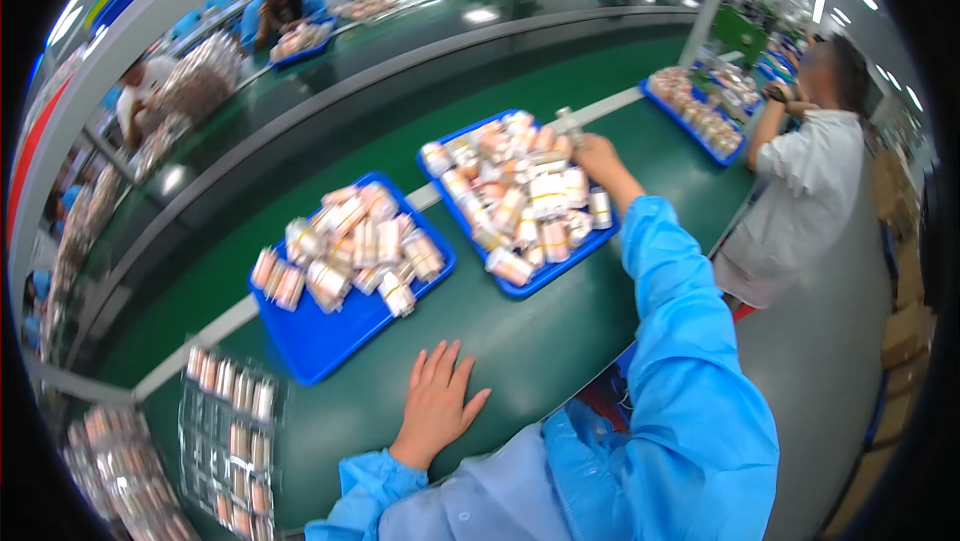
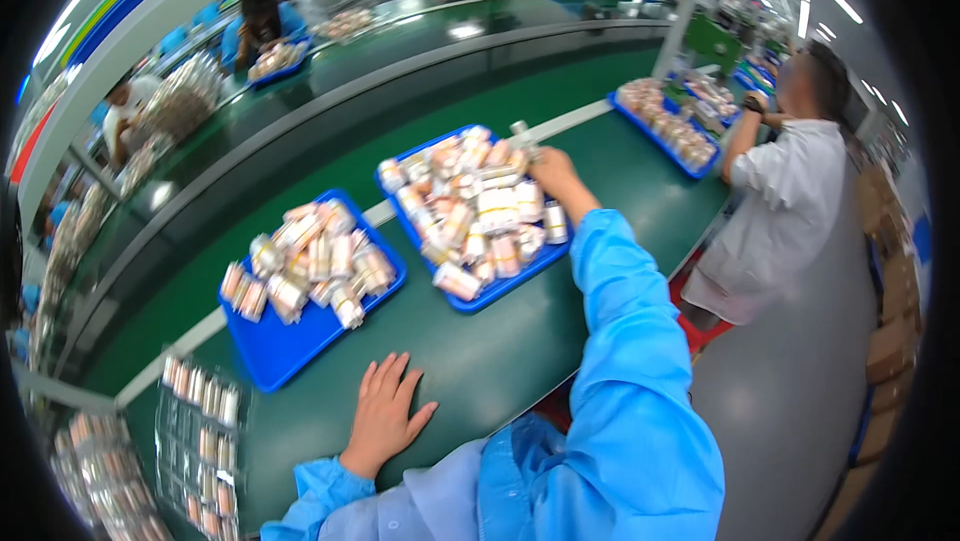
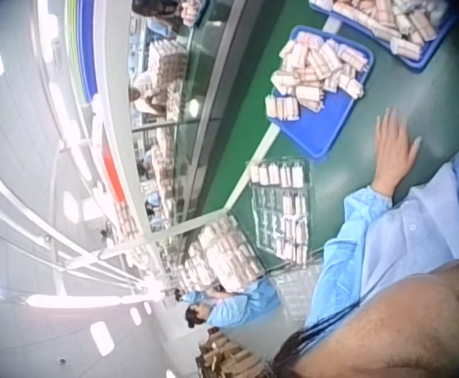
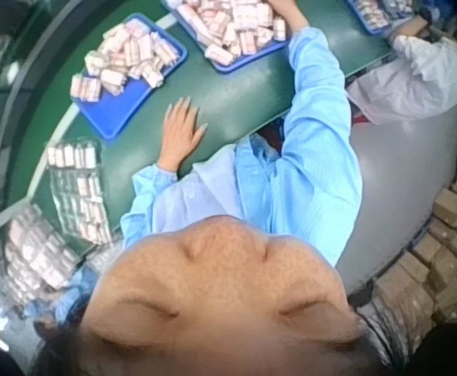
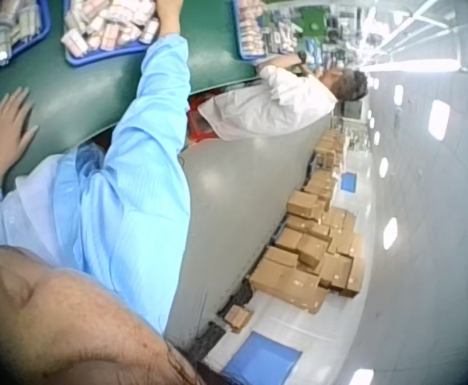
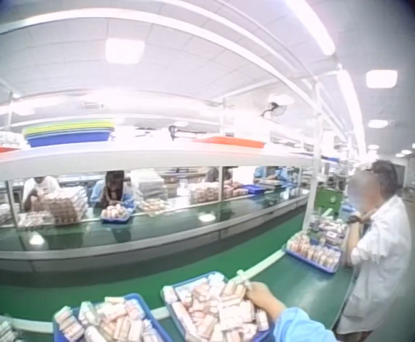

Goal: The person is assembling small medical or laboratory components by hand at a production table.

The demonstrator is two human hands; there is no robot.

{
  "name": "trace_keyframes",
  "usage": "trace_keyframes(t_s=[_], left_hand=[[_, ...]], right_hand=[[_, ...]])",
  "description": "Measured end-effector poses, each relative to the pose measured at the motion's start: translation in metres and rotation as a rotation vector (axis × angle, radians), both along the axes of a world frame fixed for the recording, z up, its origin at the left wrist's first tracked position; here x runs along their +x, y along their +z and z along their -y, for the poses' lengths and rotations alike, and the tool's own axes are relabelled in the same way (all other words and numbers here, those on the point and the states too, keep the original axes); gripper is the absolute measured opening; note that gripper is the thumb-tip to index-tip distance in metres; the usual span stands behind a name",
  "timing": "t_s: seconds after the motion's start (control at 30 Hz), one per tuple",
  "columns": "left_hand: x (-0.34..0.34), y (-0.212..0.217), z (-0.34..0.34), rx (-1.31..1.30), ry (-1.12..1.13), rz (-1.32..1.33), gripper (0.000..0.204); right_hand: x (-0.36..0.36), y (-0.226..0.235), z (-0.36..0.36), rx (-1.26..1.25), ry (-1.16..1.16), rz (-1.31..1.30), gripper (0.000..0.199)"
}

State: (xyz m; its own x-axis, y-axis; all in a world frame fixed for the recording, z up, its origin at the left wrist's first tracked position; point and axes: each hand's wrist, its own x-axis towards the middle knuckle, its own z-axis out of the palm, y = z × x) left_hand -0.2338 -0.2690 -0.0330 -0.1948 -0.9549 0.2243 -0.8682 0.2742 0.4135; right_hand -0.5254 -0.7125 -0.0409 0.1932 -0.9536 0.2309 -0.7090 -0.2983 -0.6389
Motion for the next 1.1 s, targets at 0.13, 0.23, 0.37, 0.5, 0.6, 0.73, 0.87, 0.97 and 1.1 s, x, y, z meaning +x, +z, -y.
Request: trace_keyframes(t_s=[0.13, 0.23, 0.37, 0.5, 0.6, 0.73, 0.87, 0.97, 1.1], left_hand=[[0.005, -0.005, -0.006, -0.042, 0.033, -0.041, 0.041], [0.01, -0.017, -0.003, -0.169, 0.051, -0.152, 0.026], [0.034, -0.023, 0.004, -0.504, 0.303, -0.3, 0.009], [0.087, -0.019, 0.014, -0.742, 0.561, -0.153, 0.004], [0.114, -0.022, 0.019, -0.772, 0.669, -0.103, 0.005], [0.128, -0.005, 0.041, -0.751, 0.654, 0.094, 0.027], [0.141, 0.013, 0.075, -0.581, 0.519, 0.289, 0.043], [0.151, 0.015, 0.088, -0.441, 0.513, 0.35, 0.041], [0.156, 0.012, 0.091, -0.428, 0.438, 0.361, 0.034]], right_hand=[[0.026, 0.053, -0.046, -0.377, -0.099, 0.124, 0.027], [0.049, 0.095, -0.123, -0.438, 0.011, 0.424, 0.018], [0.137, 0.097, -0.253, -0.361, 0.52, 0.64, 0.013], [0.191, 0.047, -0.306, -0.235, 0.775, 0.433, 0.013], [0.21, 0.007, -0.318, -0.045, 0.76, 0.477, 0.017], [0.214, -0.016, -0.321, -0.091, 0.789, 0.383, 0.019], [0.217, -0.016, -0.32, 0.049, 0.701, 0.437, 0.02], [0.217, -0.015, -0.319, -0.138, 0.665, 0.445, 0.016], [0.213, -0.007, -0.31, -0.356, 0.675, 0.412, 0.013]])
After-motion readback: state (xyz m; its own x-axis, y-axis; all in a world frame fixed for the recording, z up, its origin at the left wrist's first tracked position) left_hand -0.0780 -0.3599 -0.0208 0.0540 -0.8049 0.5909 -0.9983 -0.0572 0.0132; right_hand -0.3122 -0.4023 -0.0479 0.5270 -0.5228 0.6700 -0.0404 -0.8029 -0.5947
